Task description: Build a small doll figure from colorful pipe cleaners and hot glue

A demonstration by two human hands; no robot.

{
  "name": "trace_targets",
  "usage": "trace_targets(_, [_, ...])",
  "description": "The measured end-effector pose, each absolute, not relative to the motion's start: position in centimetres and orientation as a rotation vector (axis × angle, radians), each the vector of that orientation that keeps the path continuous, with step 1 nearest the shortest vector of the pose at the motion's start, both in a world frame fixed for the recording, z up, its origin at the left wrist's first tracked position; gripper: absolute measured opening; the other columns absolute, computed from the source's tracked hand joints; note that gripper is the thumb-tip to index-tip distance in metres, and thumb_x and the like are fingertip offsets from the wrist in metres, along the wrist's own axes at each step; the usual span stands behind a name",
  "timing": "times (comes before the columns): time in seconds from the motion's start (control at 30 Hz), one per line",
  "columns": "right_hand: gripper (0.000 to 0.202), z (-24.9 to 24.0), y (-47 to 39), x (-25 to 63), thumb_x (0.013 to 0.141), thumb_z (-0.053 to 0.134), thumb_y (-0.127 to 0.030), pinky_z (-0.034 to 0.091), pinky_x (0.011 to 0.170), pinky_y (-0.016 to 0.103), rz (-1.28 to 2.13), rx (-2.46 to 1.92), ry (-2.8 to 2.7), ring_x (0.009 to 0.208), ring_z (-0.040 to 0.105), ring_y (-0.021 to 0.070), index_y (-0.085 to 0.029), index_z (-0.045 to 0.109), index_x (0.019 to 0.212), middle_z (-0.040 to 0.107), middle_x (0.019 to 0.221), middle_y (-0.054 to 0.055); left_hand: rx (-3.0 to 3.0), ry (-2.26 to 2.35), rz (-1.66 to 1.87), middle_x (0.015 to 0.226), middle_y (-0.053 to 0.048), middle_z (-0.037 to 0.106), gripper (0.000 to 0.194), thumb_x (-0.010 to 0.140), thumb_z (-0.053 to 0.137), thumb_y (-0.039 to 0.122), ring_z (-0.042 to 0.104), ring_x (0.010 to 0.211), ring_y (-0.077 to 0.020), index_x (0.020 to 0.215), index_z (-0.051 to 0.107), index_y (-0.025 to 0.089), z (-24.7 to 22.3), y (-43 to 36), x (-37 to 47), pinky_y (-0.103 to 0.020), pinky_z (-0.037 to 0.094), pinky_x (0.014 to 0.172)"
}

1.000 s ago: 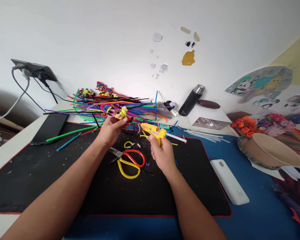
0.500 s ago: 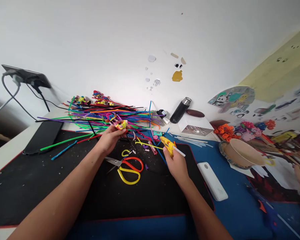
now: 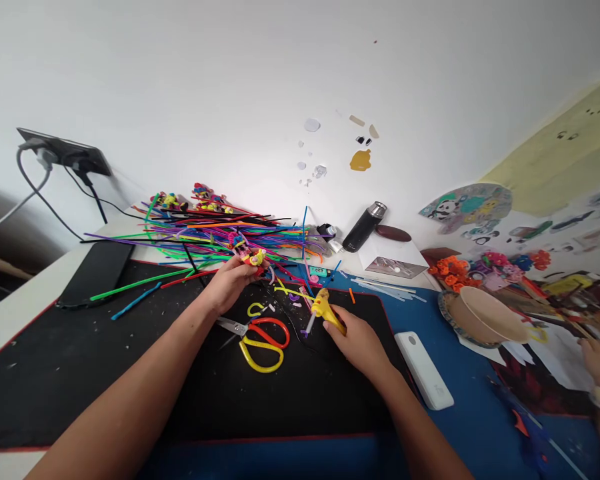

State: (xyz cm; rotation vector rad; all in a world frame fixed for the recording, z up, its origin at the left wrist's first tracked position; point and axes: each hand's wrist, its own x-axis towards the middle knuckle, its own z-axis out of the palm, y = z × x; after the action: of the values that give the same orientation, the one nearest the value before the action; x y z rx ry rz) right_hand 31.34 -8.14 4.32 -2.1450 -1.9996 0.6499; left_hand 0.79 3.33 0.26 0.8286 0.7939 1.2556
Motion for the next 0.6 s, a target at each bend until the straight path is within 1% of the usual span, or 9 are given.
trace_targets(0.07, [0.055,4.9,-8.3,31.5,0.104,0.060,-0.041,0.051,0.098,0.040,0.670,-2.151,-2.035,0.124,0.074,0.0332,-0.023,0.063,0.156,0.077,0.140,0.015,0.805,0.780,1.245,0.101,-0.012,0.081,0.033,0.068,0.091,0.031,0.074,0.094,-0.0259,0.095,0.079,0.018,0.4,3.2,0.9,-0.035,0.058,0.080])
trace_targets(0.13, [0.054,5.7,-8.3,31.5,0.103,0.061,-0.040,0.052,0.093,0.039,0.639,-2.154,-2.077,0.115,0.076,0.0319,-0.022,0.065,0.154,0.080,0.131,0.014,0.777,0.771,1.238,0.101,-0.012,0.081,0.033,0.068,0.091,0.032,0.074,0.095,-0.0265,0.095,0.078,0.018,0.5,3.1,1.0,-0.035,0.059,0.081])
trace_targets(0.17, [0.050,6.1,-8.4,31.4,0.104,0.061,-0.040,0.052,0.089,0.038,0.605,-2.144,-2.088,0.109,0.077,0.0308,-0.021,0.069,0.149,0.082,0.124,0.013,0.764,0.770,1.234,0.100,-0.012,0.081,0.033,0.068,0.091,0.031,0.074,0.095,-0.0265,0.095,0.079,0.018,0.6,3.1,1.0,-0.036,0.059,0.081])
trace_targets(0.23, [0.039,7.0,-8.3,30.8,0.105,0.058,-0.040,0.051,0.082,0.036,0.535,-2.099,-2.073,0.097,0.078,0.0283,-0.022,0.077,0.135,0.085,0.111,0.010,0.734,0.767,1.230,0.100,-0.012,0.081,0.032,0.068,0.091,0.030,0.074,0.093,-0.0255,0.094,0.079,0.018,0.7,3.0,1.1,-0.035,0.059,0.081])
trace_targets(0.3, [0.033,7.8,-8.0,29.8,0.107,0.056,-0.041,0.049,0.077,0.034,0.497,-2.033,-2.043,0.088,0.078,0.0264,-0.024,0.082,0.119,0.085,0.103,0.008,0.711,0.751,1.222,0.100,-0.011,0.081,0.031,0.068,0.091,0.029,0.074,0.092,-0.0245,0.095,0.080,0.018,0.7,3.0,1.2,-0.035,0.059,0.082])
trace_targets(0.37, [0.027,8.4,-7.5,28.3,0.106,0.059,-0.037,0.049,0.076,0.033,0.441,-1.951,-2.095,0.087,0.078,0.0253,-0.025,0.082,0.116,0.085,0.099,0.006,0.698,0.735,1.214,0.100,-0.011,0.081,0.031,0.069,0.091,0.030,0.074,0.092,-0.0243,0.095,0.080,0.018,0.7,3.0,1.2,-0.035,0.058,0.083])
trace_targets(0.43, [0.021,8.7,-6.9,26.5,0.105,0.063,-0.032,0.048,0.078,0.032,0.418,-1.903,-2.181,0.092,0.078,0.0248,-0.025,0.082,0.113,0.085,0.102,0.005,0.693,0.729,1.216,0.100,-0.012,0.080,0.031,0.070,0.091,0.030,0.074,0.093,-0.0243,0.095,0.079,0.017,0.7,3.0,1.2,-0.035,0.058,0.083])
trace_targets(0.5, [0.017,8.6,-6.3,24.5,0.105,0.066,-0.030,0.048,0.077,0.031,0.434,-1.865,-2.237,0.093,0.079,0.0241,-0.025,0.082,0.108,0.085,0.100,0.004,0.687,0.721,1.229,0.101,-0.011,0.080,0.030,0.070,0.091,0.030,0.074,0.093,-0.0242,0.095,0.079,0.017,0.6,3.1,1.2,-0.035,0.058,0.084])
trace_targets(0.6, [0.015,7.8,-5.1,21.6,0.105,0.067,-0.028,0.048,0.078,0.030,0.468,-1.775,-2.306,0.094,0.079,0.0223,-0.026,0.082,0.109,0.086,0.102,0.003,0.677,0.700,1.236,0.102,-0.011,0.080,0.031,0.071,0.090,0.030,0.074,0.093,-0.0243,0.096,0.079,0.017,0.4,3.2,1.2,-0.035,0.057,0.084])
